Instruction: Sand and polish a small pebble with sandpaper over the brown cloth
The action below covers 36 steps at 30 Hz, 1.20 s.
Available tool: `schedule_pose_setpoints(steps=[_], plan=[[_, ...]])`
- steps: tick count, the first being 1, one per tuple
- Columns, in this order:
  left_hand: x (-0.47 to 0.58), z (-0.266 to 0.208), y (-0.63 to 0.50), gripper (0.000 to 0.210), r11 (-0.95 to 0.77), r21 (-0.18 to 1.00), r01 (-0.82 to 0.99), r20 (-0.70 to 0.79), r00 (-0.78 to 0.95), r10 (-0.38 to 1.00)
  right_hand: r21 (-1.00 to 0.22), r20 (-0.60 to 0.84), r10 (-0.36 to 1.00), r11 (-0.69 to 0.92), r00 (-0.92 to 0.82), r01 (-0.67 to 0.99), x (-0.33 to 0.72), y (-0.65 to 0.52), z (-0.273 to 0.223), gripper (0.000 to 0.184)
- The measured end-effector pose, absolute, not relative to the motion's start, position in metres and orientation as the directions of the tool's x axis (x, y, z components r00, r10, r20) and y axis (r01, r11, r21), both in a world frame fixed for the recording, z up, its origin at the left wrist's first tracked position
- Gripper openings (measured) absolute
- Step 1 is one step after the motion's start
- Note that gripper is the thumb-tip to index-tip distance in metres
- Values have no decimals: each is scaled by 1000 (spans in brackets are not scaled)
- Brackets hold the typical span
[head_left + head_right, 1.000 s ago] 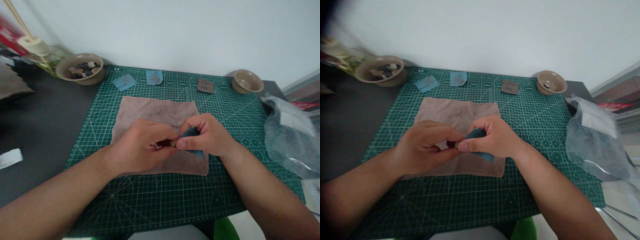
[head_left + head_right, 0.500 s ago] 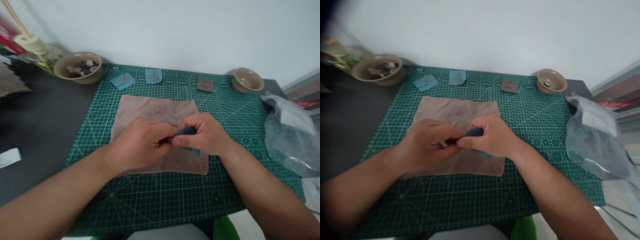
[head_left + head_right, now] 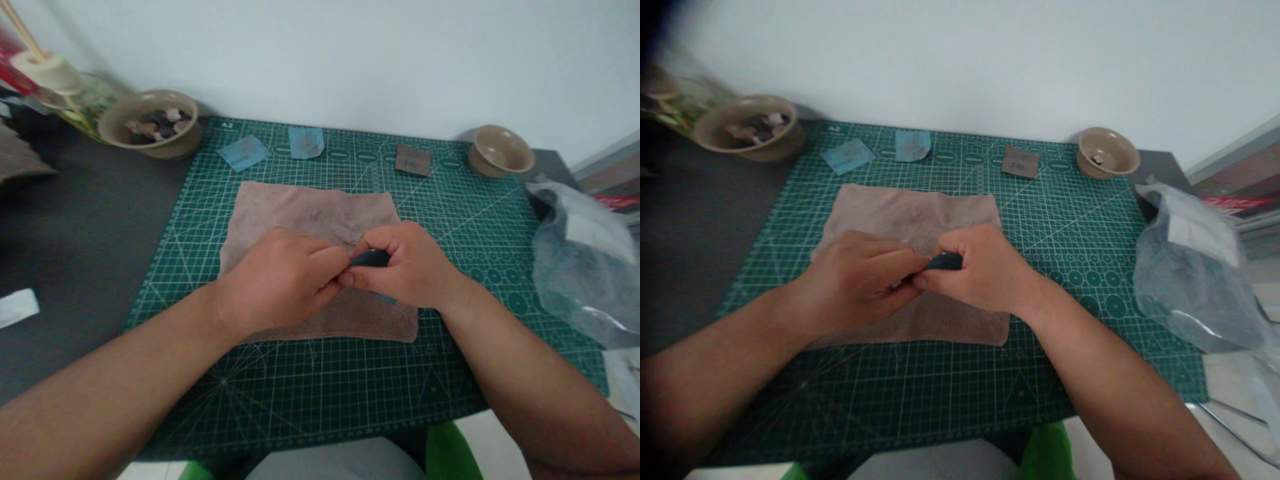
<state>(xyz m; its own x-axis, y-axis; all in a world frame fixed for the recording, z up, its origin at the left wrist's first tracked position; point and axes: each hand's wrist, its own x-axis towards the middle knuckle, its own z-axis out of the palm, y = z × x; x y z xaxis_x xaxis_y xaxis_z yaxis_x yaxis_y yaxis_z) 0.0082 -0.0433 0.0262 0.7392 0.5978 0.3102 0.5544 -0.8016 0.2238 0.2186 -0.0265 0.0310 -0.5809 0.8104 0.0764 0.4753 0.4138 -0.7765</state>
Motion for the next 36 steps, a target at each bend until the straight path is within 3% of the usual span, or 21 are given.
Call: schedule_pose_setpoints(steps=[6, 13, 28, 30, 33, 36], plan=[[9, 30, -46, 18, -775, 377, 507, 394, 670, 630, -926, 27, 794, 249, -608, 284, 225, -21, 33, 31], [9, 28, -46, 14, -826, 398, 398, 474, 682, 557, -967, 8, 744, 176, -668, 185, 227, -21, 33, 27], [11, 23, -45, 20, -807, 97, 583, 349, 739, 576, -765, 104, 818, 430, -566, 480, 217, -27, 29, 18], [12, 24, -46, 21, -807, 175, 564, 370, 722, 584, -821, 64, 816, 371, -575, 435, 218, -25, 30, 18], [13, 29, -49, 21, -768, 400, 500, 433, 635, 639, -951, -23, 788, 173, -615, 257, 223, -22, 33, 21], [14, 34, -52, 14, -719, 573, 393, 456, 576, 679, -994, -63, 747, 13, -662, 110, 227, -21, 36, 25]])
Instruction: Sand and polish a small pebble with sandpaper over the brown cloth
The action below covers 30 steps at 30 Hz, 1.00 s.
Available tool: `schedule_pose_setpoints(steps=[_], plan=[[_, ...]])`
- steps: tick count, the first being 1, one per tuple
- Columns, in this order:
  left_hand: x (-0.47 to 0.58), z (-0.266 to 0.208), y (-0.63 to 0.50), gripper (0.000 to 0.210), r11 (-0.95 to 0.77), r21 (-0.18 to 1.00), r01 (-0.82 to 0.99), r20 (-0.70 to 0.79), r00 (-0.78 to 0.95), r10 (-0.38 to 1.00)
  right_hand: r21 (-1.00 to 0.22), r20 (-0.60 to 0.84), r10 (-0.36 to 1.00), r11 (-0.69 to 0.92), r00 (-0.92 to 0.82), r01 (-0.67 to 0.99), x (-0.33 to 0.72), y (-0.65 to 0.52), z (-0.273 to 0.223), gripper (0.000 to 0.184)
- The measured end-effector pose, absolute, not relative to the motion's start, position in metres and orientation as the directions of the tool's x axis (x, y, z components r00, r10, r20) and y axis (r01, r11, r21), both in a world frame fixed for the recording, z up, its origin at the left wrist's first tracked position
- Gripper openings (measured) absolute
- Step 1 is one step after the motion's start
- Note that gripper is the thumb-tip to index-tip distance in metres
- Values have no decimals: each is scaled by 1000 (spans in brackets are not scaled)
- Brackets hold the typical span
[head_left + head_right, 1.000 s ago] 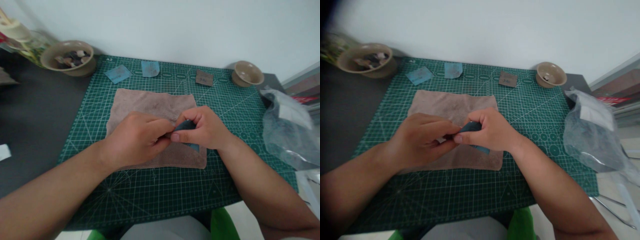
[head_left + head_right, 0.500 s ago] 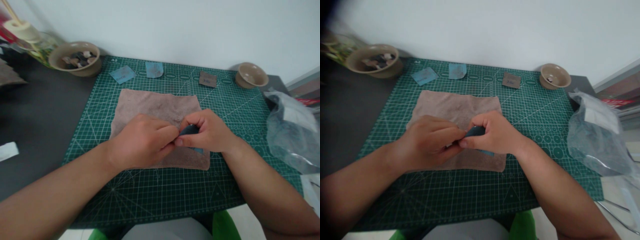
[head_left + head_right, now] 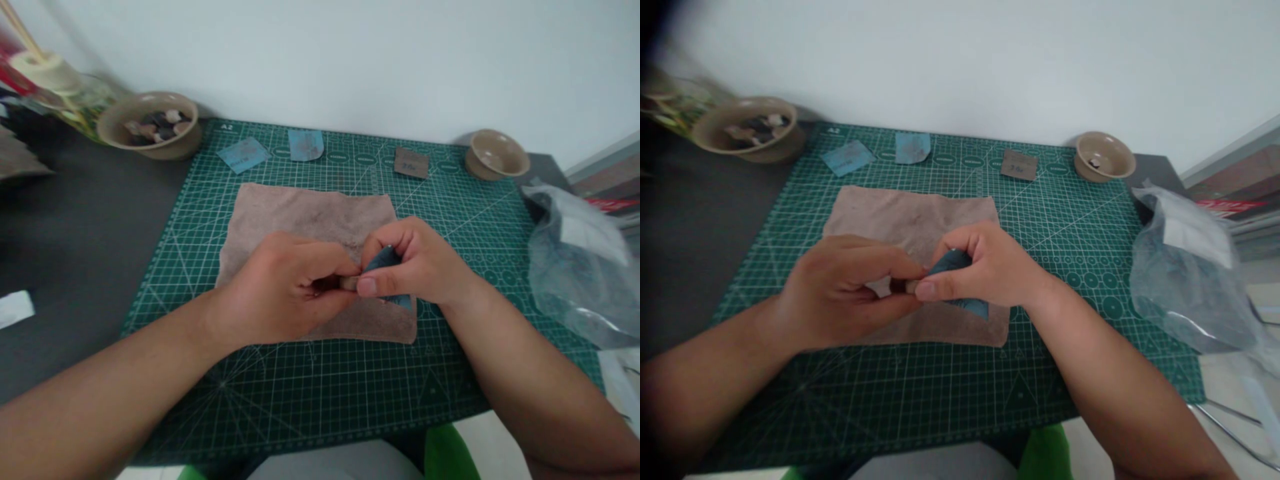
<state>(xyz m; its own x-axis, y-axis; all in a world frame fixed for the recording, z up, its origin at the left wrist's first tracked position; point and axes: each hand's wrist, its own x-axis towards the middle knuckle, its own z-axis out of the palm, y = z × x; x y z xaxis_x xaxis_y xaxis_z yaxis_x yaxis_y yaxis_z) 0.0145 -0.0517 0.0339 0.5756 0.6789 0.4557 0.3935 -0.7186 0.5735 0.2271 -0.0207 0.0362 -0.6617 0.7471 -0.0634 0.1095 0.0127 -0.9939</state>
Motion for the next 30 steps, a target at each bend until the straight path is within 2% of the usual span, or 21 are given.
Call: schedule_pose_setpoints(steps=[3, 6, 8, 10, 11, 13, 16, 18, 22, 25, 27, 30], plan=[[14, 34, -52, 14, -720, 578, 385, 454, 582, 675, -992, -80, 751, 8, -656, 129, 227, -22, 36, 26], [13, 30, -49, 21, -757, 408, 510, 410, 638, 651, -950, -57, 804, 140, -592, 281, 223, -24, 33, 25], [12, 26, -46, 23, -772, 266, 577, 352, 688, 635, -873, -8, 834, 263, -552, 411, 219, -25, 30, 23], [12, 23, -44, 22, -771, 196, 607, 303, 710, 636, -800, 29, 846, 339, -532, 495, 217, -25, 28, 21], [13, 22, -43, 22, -766, 201, 611, 305, 704, 642, -790, 35, 848, 348, -529, 505, 216, -25, 28, 20], [14, 23, -44, 23, -751, 289, 593, 349, 666, 660, -840, 12, 843, 301, -539, 452, 218, -24, 29, 22], [15, 30, -47, 23, -710, 506, 490, 419, 579, 699, -961, -92, 804, 82, -588, 262, 223, -21, 32, 28], [16, 36, -49, 17, -670, 613, 419, 420, 545, 725, -987, -140, 769, -59, -624, 148, 226, -20, 33, 31], [15, 41, -51, 11, -646, 676, 354, 419, 537, 732, -989, -145, 761, -124, -632, 78, 227, -21, 35, 35], [14, 37, -50, 16, -697, 602, 389, 456, 550, 700, -991, -115, 782, -44, -612, 129, 225, -22, 35, 33], [14, 32, -49, 20, -741, 476, 475, 456, 587, 669, -972, -69, 813, 76, -578, 222, 223, -23, 33, 30], [13, 24, -46, 23, -765, 278, 581, 389, 660, 643, -875, 11, 851, 263, -525, 408, 219, -24, 30, 26]])
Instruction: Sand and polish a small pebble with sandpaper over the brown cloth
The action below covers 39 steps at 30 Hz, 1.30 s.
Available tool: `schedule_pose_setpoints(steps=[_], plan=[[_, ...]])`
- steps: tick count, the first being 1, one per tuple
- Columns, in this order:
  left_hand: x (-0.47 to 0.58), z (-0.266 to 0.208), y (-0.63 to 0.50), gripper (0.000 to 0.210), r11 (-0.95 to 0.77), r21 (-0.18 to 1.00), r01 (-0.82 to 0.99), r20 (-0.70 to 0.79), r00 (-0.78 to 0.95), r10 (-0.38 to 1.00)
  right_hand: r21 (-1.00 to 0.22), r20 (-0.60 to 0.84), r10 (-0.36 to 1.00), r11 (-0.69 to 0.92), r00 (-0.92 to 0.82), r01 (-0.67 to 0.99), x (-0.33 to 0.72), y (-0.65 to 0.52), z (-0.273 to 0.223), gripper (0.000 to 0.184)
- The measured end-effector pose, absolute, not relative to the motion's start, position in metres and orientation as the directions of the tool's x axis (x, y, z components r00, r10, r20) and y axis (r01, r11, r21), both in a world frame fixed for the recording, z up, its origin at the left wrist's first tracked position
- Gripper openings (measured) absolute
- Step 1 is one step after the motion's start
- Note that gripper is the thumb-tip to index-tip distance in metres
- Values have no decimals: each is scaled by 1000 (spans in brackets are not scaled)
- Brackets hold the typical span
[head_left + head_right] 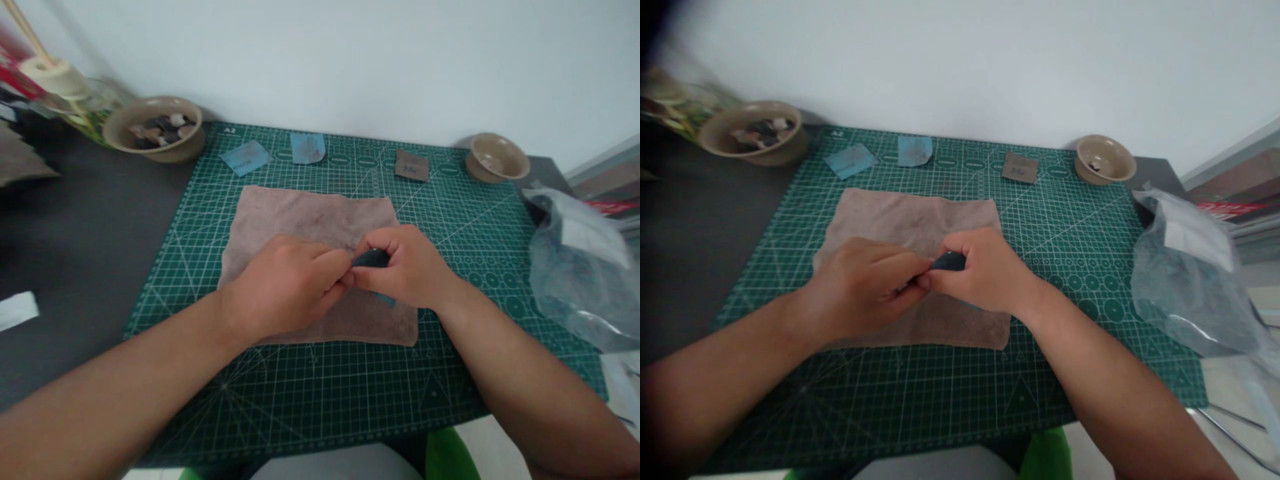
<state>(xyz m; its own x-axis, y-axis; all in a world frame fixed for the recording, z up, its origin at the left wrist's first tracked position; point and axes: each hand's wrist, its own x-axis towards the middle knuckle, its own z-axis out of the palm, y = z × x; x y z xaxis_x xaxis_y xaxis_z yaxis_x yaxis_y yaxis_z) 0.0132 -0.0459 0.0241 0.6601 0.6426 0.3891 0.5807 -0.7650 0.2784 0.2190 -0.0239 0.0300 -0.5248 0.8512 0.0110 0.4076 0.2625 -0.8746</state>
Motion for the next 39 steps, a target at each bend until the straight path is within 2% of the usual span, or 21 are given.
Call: schedule_pose_setpoints(steps=[1, 3, 7, 10, 12, 16, 17, 19, 23, 25, 33, 39], plan=[[13, 23, -45, 22, -765, 252, 593, 368, 673, 642, -844, 25, 857, 295, -515, 449, 218, -24, 29, 26], [14, 24, -45, 22, -753, 276, 597, 360, 662, 657, -842, 12, 853, 290, -522, 456, 219, -23, 29, 25], [14, 34, -48, 18, -721, 507, 472, 415, 600, 684, -974, -106, 774, 46, -624, 223, 225, -21, 34, 28], [13, 36, -51, 10, -707, 603, 368, 445, 580, 682, -990, -134, 722, -66, -678, 125, 228, -22, 37, 31], [12, 33, -50, 12, -721, 561, 408, 438, 593, 676, -987, -118, 747, -16, -654, 160, 226, -24, 36, 30], [11, 25, -46, 20, -787, 273, 553, 355, 703, 617, -875, -31, 825, 249, -564, 414, 220, -26, 31, 24], [12, 25, -46, 21, -792, 232, 565, 339, 716, 610, -843, -17, 834, 284, -552, 456, 219, -25, 30, 24], [12, 26, -45, 23, -780, 263, 568, 352, 696, 625, -855, -30, 837, 262, -547, 447, 219, -25, 31, 24], [12, 34, -48, 14, -751, 500, 432, 456, 606, 652, -980, -129, 769, -2, -626, 200, 225, -24, 35, 28], [12, 36, -50, 9, -749, 552, 368, 482, 592, 646, -989, -146, 736, -90, -661, 119, 226, -24, 37, 31], [8, 34, -50, 7, -758, 544, 360, 497, 589, 637, -993, -119, 742, -99, -660, 68, 225, -24, 39, 31], [8, 35, -51, 6, -782, 521, 342, 505, 616, 605, -993, -112, 739, -65, -664, 95, 227, -24, 40, 27]])
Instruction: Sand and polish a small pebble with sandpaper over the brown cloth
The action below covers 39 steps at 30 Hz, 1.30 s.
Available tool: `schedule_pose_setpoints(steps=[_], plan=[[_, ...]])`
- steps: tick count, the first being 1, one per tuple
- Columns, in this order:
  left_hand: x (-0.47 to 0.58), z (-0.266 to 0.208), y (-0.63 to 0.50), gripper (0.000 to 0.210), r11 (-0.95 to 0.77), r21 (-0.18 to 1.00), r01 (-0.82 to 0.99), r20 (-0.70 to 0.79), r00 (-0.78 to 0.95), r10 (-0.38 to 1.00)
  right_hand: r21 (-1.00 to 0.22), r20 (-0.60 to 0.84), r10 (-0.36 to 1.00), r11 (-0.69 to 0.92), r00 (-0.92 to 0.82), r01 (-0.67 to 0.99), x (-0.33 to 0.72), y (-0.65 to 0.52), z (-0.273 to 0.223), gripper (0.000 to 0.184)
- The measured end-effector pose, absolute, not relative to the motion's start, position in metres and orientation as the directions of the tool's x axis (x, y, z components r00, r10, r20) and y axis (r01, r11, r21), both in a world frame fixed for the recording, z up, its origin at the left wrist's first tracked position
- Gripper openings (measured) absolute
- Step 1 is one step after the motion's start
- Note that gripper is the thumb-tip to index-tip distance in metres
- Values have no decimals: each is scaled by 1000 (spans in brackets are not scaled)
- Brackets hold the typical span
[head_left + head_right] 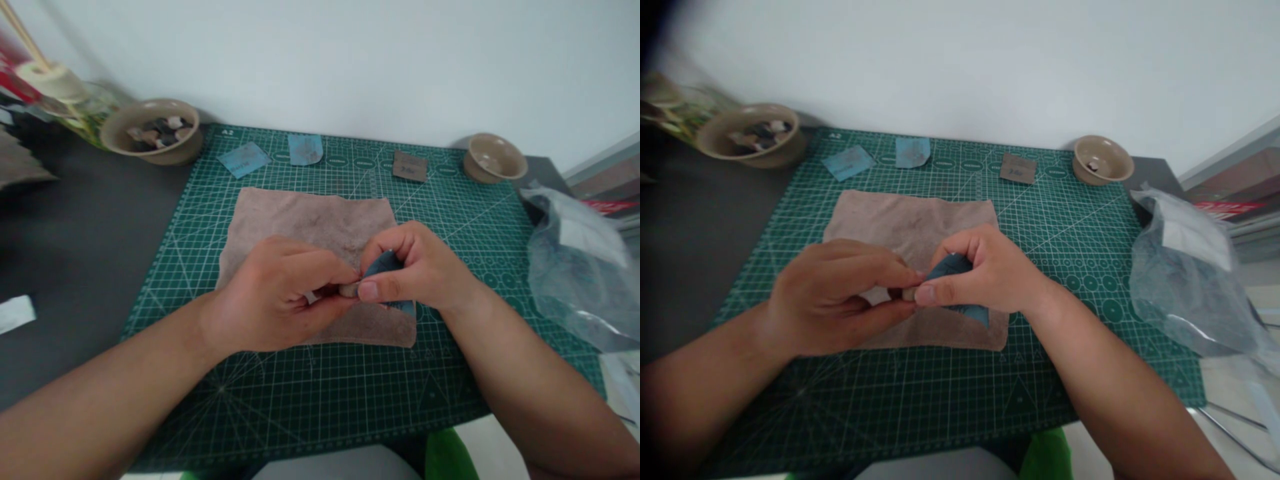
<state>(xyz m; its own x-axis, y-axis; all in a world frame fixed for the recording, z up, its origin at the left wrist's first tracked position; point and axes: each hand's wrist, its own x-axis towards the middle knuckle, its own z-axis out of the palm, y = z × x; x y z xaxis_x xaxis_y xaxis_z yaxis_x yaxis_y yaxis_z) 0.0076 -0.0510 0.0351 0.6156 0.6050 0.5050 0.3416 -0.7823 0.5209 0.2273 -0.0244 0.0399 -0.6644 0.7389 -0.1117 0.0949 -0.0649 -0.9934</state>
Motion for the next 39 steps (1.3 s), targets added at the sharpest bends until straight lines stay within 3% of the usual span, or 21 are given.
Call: schedule_pose_setpoints(steps=[3, 7, 10, 14, 17, 19, 24, 26, 30, 33, 36, 39], plan=[[8, 31, -49, 13, -815, 381, 438, 460, 675, 577, -970, -57, 788, 102, -613, 222, 225, -25, 36, 24], [10, 24, -44, 22, -805, 170, 568, 366, 722, 587, -826, 45, 849, 329, -527, 458, 218, -27, 31, 21], [11, 25, -43, 24, -784, 225, 579, 361, 698, 618, -818, 24, 859, 311, -511, 484, 218, -26, 31, 23], [12, 33, -47, 20, -738, 473, 481, 430, 605, 670, -956, -126, 809, 55, -574, 287, 224, -24, 36, 29], [11, 37, -49, 8, -726, 585, 363, 460, 588, 665, -978, -196, 747, -103, -635, 181, 227, -24, 38, 32], [11, 35, -49, 9, -738, 562, 375, 456, 604, 654, -976, -179, 761, -59, -623, 209, 226, -24, 37, 30], [11, 24, -43, 23, -777, 295, 556, 340, 699, 629, -824, 20, 853, 309, -521, 474, 219, -26, 30, 23], [12, 25, -43, 22, -747, 356, 562, 341, 666, 663, -834, 3, 859, 285, -512, 473, 219, -25, 30, 24], [12, 33, -47, 11, -659, 612, 438, 364, 583, 726, -969, -161, 784, -8, -599, 249, 226, -23, 36, 29], [11, 37, -50, 8, -661, 659, 360, 391, 586, 710, -981, -173, 749, -73, -640, 179, 228, -23, 39, 30], [11, 33, -48, 13, -702, 566, 432, 390, 610, 690, -964, -114, 802, 53, -586, 260, 225, -25, 38, 25], [11, 26, -44, 20, -775, 343, 530, 367, 684, 630, -861, -26, 852, 246, -522, 444, 219, -27, 32, 20]])
